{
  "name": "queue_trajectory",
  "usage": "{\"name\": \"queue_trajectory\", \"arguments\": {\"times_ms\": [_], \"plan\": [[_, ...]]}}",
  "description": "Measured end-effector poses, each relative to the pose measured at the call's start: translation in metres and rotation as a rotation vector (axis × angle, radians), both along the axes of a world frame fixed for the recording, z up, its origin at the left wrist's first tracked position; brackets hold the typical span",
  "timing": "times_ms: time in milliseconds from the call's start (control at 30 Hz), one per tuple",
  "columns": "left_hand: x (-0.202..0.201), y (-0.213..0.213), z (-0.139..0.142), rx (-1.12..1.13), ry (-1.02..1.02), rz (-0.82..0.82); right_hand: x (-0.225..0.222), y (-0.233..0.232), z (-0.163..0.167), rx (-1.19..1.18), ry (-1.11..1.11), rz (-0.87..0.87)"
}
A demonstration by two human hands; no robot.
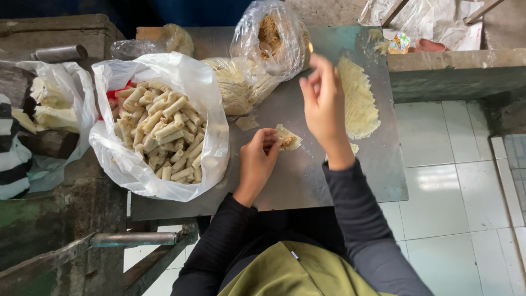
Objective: The person wraps a brown filling scooped from a plastic bag into thin translucent sheets, folds each sheet around the filling by hand, and places the finished wrapped rolls into a large plastic bag filled with similar rolls on the metal table.
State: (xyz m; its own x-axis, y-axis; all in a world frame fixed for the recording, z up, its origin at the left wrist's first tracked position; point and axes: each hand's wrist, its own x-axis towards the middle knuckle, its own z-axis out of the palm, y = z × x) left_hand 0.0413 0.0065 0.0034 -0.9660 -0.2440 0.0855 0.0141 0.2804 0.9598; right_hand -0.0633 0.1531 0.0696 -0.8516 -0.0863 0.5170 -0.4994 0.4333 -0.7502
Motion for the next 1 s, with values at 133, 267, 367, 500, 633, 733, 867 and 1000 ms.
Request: {"name": "queue_trajectory", "arguments": {"times_ms": [133, 267, 367, 500, 633, 733, 867, 1000], "plan": [[-0.001, 0.001, 0.001, -0.05, 0.03, -0.013, 0.06, 0.022, -0.026, 0.303, -0.154, -0.059], [-0.001, 0.002, 0.0, -0.147, 0.085, 0.0, 0.083, 0.019, -0.051, 0.372, -0.193, -0.092], [-0.001, 0.003, -0.001, -0.195, 0.129, 0.0, 0.084, 0.016, -0.058, 0.358, -0.207, -0.109], [0.0, 0.004, 0.001, -0.233, 0.15, 0.002, 0.085, 0.016, -0.055, 0.239, -0.286, -0.048], [0.0, 0.004, 0.002, -0.274, 0.161, -0.013, 0.087, 0.007, -0.054, 0.102, -0.261, 0.025], [0.001, 0.003, 0.001, -0.307, 0.177, -0.015, 0.09, 0.001, -0.058, 0.03, -0.276, 0.06], [0.0, 0.002, 0.0, -0.311, 0.175, -0.026, 0.093, -0.002, -0.065, 0.135, -0.143, 0.061], [0.0, -0.001, 0.005, -0.286, 0.155, -0.057, 0.093, -0.003, -0.066, 0.245, -0.052, 0.069]]}}
